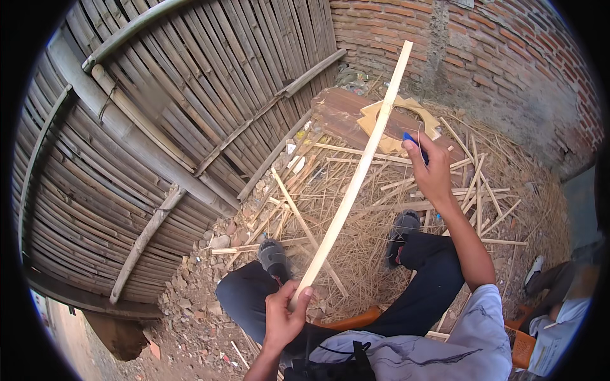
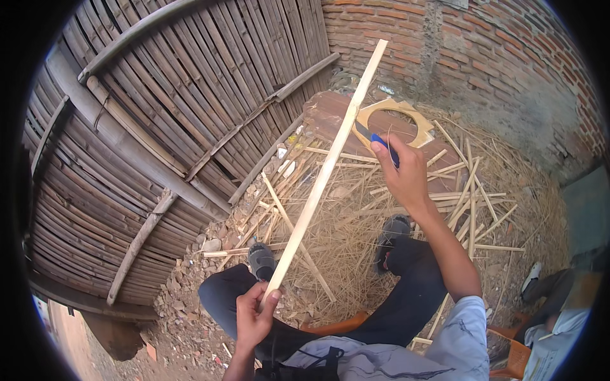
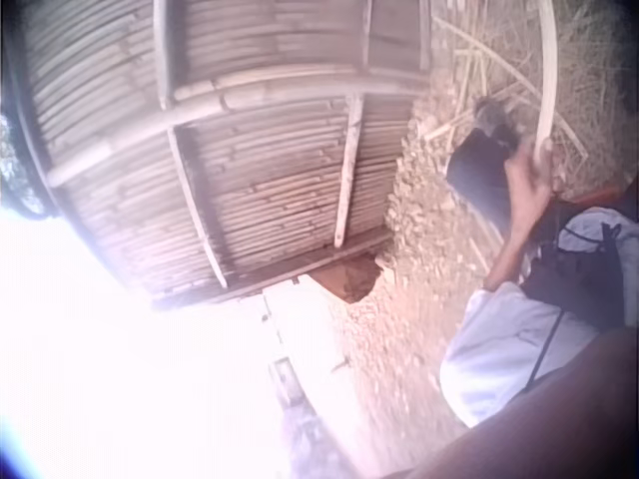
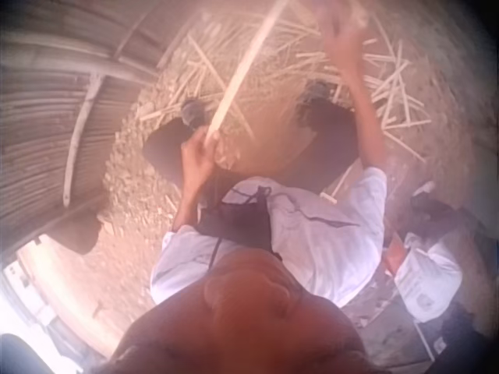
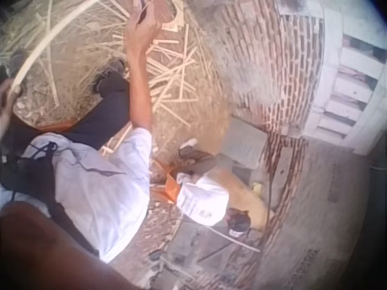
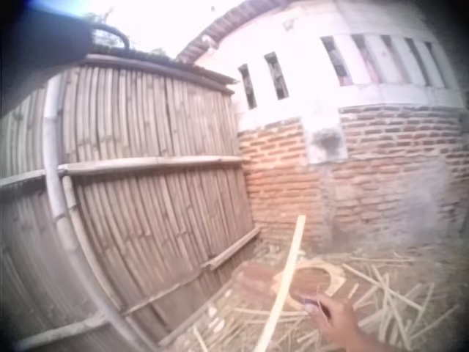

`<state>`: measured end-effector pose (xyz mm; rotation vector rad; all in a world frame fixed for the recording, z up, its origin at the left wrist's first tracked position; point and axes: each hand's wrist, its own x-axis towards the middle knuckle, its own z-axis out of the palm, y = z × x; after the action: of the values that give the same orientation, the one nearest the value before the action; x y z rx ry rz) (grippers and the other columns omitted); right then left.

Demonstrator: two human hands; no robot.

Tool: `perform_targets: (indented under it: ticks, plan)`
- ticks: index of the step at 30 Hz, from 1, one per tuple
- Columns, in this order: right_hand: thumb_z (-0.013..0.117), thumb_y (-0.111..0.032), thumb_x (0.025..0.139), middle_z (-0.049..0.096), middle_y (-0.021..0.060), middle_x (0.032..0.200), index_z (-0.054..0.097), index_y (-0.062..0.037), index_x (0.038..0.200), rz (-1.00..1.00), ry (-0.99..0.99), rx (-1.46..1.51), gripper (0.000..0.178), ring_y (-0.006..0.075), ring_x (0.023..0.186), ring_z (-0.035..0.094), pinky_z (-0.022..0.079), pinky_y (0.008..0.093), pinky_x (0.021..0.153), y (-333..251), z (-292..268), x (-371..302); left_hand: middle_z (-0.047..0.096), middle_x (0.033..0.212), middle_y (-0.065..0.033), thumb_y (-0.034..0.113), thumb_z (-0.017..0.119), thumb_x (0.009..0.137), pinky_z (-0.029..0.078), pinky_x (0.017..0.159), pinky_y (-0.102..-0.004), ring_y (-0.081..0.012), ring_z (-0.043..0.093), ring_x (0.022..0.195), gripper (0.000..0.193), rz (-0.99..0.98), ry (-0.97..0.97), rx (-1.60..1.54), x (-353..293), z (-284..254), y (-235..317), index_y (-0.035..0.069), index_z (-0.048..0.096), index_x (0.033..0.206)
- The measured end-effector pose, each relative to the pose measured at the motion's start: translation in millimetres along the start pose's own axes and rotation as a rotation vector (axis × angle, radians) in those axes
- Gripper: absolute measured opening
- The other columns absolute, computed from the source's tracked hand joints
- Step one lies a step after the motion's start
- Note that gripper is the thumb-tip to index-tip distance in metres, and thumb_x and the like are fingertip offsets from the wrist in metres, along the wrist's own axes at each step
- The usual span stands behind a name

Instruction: The person sits on the ground and uses a blue utility knife to shave and smooth a long, thin strip of bamboo. They hold the bamboo with one hand and scrape along its length with the other, repeatedly turning the strip to work on different sides.

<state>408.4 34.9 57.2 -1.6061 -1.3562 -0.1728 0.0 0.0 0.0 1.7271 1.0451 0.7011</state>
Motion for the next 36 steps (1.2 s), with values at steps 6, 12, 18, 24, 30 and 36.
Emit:
perform_targets:
  ticks: [6,12,18,24,30,36]
  plan:
    - [0.072,-0.036,0.106,0.072,0.0114,0.075,0.074,-0.0031,0.105,-0.268,-0.141,0.142,0.033,0.0251,0.057,0.068,0.05,0.0376,0.053,-36.4,36.6,-32.4,0.051,0.069,0.0101,0.017,0.063,0.112,0.026,0.054,-0.0228,0.0007,0.036,0.059,0.02,-0.018,0.027,-0.167,23.9,11.5,-0.4,0.001,0.074,0.113]
    - [0.079,-0.037,0.099,0.075,0.0077,0.084,0.072,-0.007,0.099,-0.45,-0.283,0.051,0.031,0.0263,0.063,0.074,0.055,0.0378,0.052,-72.3,43.2,-62.8,0.046,0.07,0.0122,0.018,0.06,0.114,0.024,0.056,-0.023,0.0004,0.032,0.061,0.023,-0.027,0.052,-0.239,29.9,24.2,20.8,0.0,0.073,0.116]
    - [0.08,-0.038,0.097,0.076,0.0086,0.085,0.074,-0.0075,0.105,-0.437,-0.222,0.017,0.032,0.0273,0.063,0.074,0.056,0.0378,0.053,-74.2,42.4,-63.2,0.057,0.068,0.0038,0.021,0.069,0.11,0.035,0.054,-0.0256,-0.002,0.046,0.062,0.024,-0.008,0.14,-0.11,28.6,26.3,22.6,-0.001,0.076,0.118]
    - [0.08,-0.037,0.098,0.077,0.0088,0.087,0.077,-0.0085,0.108,-0.37,-0.21,-0.018,0.03,0.026,0.065,0.074,0.056,0.0376,0.054,-62.7,38.4,-52.5,0.057,0.066,0.003,0.019,0.07,0.109,0.035,0.052,-0.0263,-0.0025,0.046,0.06,0.024,-0.018,0.155,-0.078,24.6,25.9,22.7,-0.002,0.076,0.116]
    - [0.075,-0.035,0.104,0.076,0.0108,0.078,0.079,-0.0058,0.107,-0.189,-0.149,-0.029,0.03,0.0282,0.063,0.073,0.053,0.039,0.058,-32.2,28.5,-20.8,0.058,0.066,0.0035,0.019,0.07,0.109,0.035,0.051,-0.0262,-0.0022,0.045,0.058,0.023,-0.088,0.089,-0.059,8.6,18.2,13.3,-0.002,0.077,0.114]
    - [0.071,-0.04,0.105,0.073,0.0116,0.072,0.08,-0.0086,0.107,-0.109,-0.114,-0.1,0.033,0.0288,0.06,0.07,0.052,0.0402,0.059,30.5,28.2,4.5,0.058,0.067,0.0037,0.019,0.069,0.11,0.034,0.054,-0.0255,-0.0017,0.045,0.061,0.022,-0.102,0.007,-0.076,-8.1,6.6,-10.8,-0.001,0.078,0.113]
